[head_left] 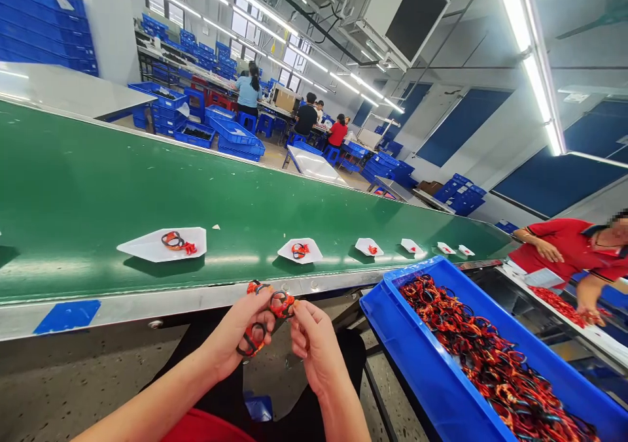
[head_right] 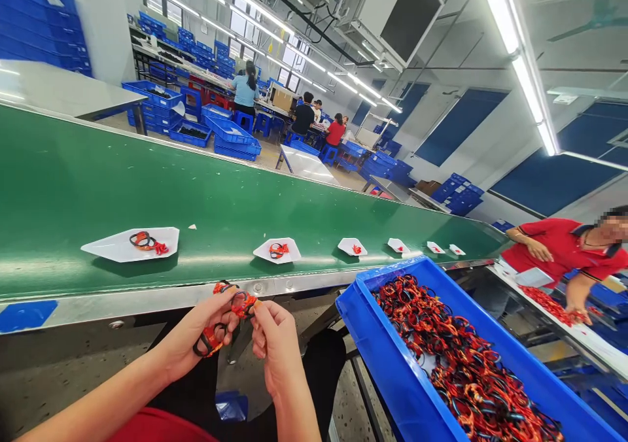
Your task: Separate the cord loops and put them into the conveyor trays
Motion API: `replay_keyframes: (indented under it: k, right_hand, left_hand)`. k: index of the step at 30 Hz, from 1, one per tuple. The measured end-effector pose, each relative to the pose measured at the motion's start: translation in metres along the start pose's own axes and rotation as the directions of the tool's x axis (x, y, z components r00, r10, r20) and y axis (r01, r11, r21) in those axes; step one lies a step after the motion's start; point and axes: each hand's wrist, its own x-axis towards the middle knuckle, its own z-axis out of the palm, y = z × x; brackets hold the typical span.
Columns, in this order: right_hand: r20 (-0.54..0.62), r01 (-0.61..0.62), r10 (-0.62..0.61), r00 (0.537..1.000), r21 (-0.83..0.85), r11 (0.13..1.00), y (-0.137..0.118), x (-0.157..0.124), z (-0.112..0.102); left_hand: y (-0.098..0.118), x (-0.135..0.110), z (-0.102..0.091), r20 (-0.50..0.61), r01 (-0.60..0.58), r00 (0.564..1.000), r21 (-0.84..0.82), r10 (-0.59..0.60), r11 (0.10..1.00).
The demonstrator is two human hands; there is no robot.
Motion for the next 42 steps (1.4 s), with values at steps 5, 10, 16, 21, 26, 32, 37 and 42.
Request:
replay_keyframes:
  k: [5, 10, 16, 21, 26, 32, 37, 42]
  right_hand:
    - [-0.022, -0.025, 0.027, 0.999, 0.092, 0.995, 0.002, 0.001, -0.002]
    - [-0.028, 0.011, -0.007, 1.0, 0.149, 0.989, -0.001, -0.004, 0.002]
    - [0.024, 0.008, -0.012, 1.0, 0.147, 0.989, -0.004, -0.013, 0.006]
    - [0.032, 0.012, -0.017, 0.999, 0.145, 0.989, -0.004, -0.014, 0.006]
    - [0.052, 0.024, -0.033, 0.998, 0.161, 0.987, -0.001, -0.016, 0.005]
    - [0.078, -0.061, 0.039, 0.996, 0.313, 0.948, 0.0, -0.013, 0.001]
    - [0.122, -0.155, 0.11, 0.986, 0.467, 0.871, -0.002, -0.011, -0.004]
    - [0.15, -0.191, 0.132, 0.98, 0.521, 0.832, -0.002, -0.012, -0.004]
  left_hand:
    - [-0.004, 0.001, -0.002, -0.007, -0.03, 1.0, 0.035, 0.03, 0.999]
    - [-0.005, 0.004, -0.004, 0.0, -0.004, 1.0, -0.004, 0.004, 1.0]
    - [-0.004, 0.005, -0.001, -0.02, 0.059, 0.998, -0.095, -0.061, 0.994]
    - [-0.005, 0.004, 0.0, -0.026, 0.067, 0.997, -0.089, -0.07, 0.994]
    - [-0.005, 0.004, 0.0, -0.023, 0.056, 0.998, -0.073, -0.058, 0.996]
    - [-0.007, 0.004, 0.0, -0.006, 0.065, 0.998, -0.057, -0.065, 0.996]
    - [-0.006, 0.003, 0.001, -0.025, 0.065, 0.997, -0.064, -0.066, 0.996]
    - [-0.006, 0.003, 0.002, -0.019, 0.082, 0.996, -0.046, -0.083, 0.996]
